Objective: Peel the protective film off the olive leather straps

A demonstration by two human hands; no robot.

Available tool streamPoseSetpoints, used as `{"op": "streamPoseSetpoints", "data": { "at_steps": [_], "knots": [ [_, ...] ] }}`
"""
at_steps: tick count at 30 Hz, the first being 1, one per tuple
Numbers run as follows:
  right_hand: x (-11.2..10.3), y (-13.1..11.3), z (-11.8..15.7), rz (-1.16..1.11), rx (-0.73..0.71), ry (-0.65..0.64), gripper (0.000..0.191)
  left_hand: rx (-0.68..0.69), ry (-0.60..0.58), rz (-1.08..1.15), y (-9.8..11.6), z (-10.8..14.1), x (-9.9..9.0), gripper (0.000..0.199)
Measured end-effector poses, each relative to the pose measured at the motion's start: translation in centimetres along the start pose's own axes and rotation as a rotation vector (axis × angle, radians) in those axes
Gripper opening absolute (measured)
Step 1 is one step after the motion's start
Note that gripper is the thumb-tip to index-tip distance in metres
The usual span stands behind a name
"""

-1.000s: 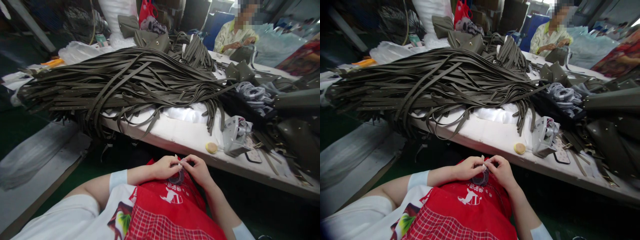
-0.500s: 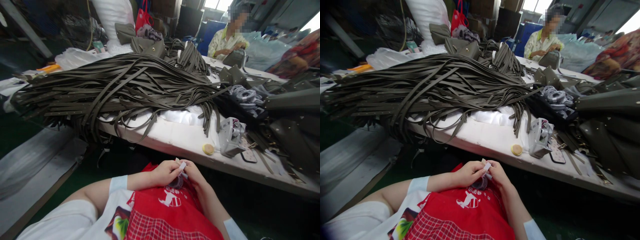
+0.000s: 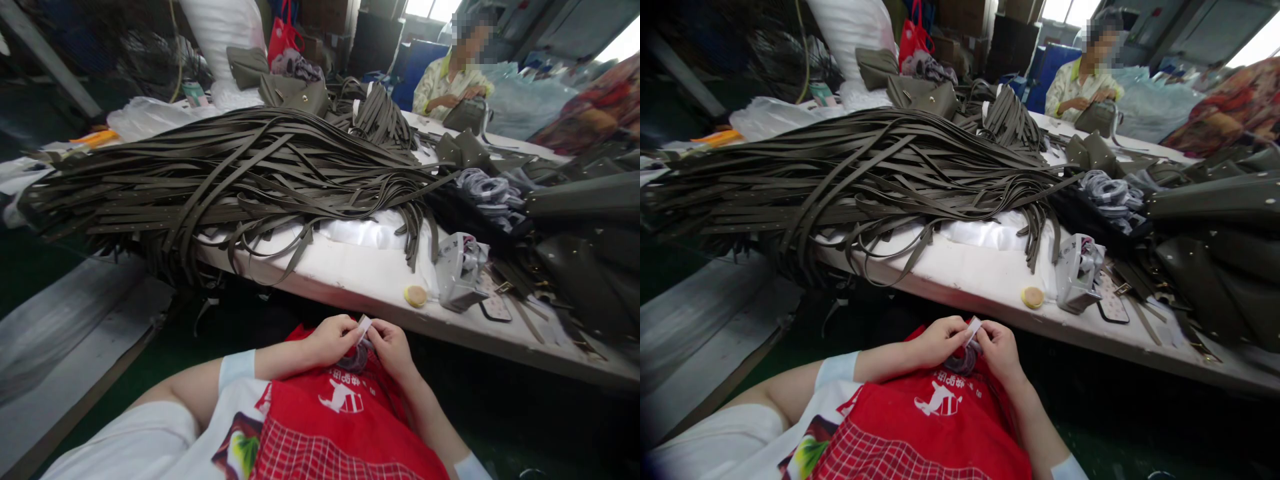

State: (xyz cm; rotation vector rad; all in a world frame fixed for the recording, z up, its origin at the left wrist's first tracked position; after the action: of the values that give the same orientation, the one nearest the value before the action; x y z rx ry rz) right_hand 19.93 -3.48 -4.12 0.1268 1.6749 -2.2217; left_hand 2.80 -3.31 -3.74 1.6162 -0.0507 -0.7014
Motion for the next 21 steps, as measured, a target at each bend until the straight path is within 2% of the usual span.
{"op": "streamPoseSetpoints", "data": {
  "at_steps": [3, 6, 9, 13, 17, 21],
  "knots": [
    [-0.6, -0.6, -0.2, -0.019, 0.014, -0.102, 0.031, -0.061, 0.041, 0.044, -0.1, -0.3, 0.4, 0.033],
    [-1.2, -1.3, -0.3, -0.04, -0.025, -0.163, 0.033, -0.036, 0.104, 0.04, 0.5, -0.2, 0.6, 0.034],
    [-1.4, -1.4, -0.3, -0.023, -0.005, -0.158, 0.032, -0.009, 0.139, 0.04, 1.0, 0.1, 0.8, 0.029],
    [-1.5, -0.8, -0.4, 0.015, 0.08, -0.135, 0.033, -0.026, 0.211, 0.067, 0.7, 0.5, 1.2, 0.013],
    [-1.6, -0.6, -0.7, 0.012, 0.114, -0.182, 0.03, -0.076, 0.227, 0.059, 0.0, 0.7, 1.5, 0.019],
    [-1.2, -0.8, -0.6, -0.021, 0.131, -0.179, 0.023, -0.082, 0.216, 0.102, 0.3, 0.8, 1.7, 0.02]
  ]
}}
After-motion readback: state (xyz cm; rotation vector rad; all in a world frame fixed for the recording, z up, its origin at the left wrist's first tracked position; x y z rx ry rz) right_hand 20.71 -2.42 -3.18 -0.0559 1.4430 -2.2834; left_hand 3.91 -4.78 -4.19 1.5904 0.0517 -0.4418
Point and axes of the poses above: each hand's wrist, its own z-axis away from the middle knuckle, its own x-axis out of the palm, y = z × x, the point moved 1 cm from there along -z, towards the middle knuckle, and after that the axes turned 8 degrees about x, right-handed, at the moved point
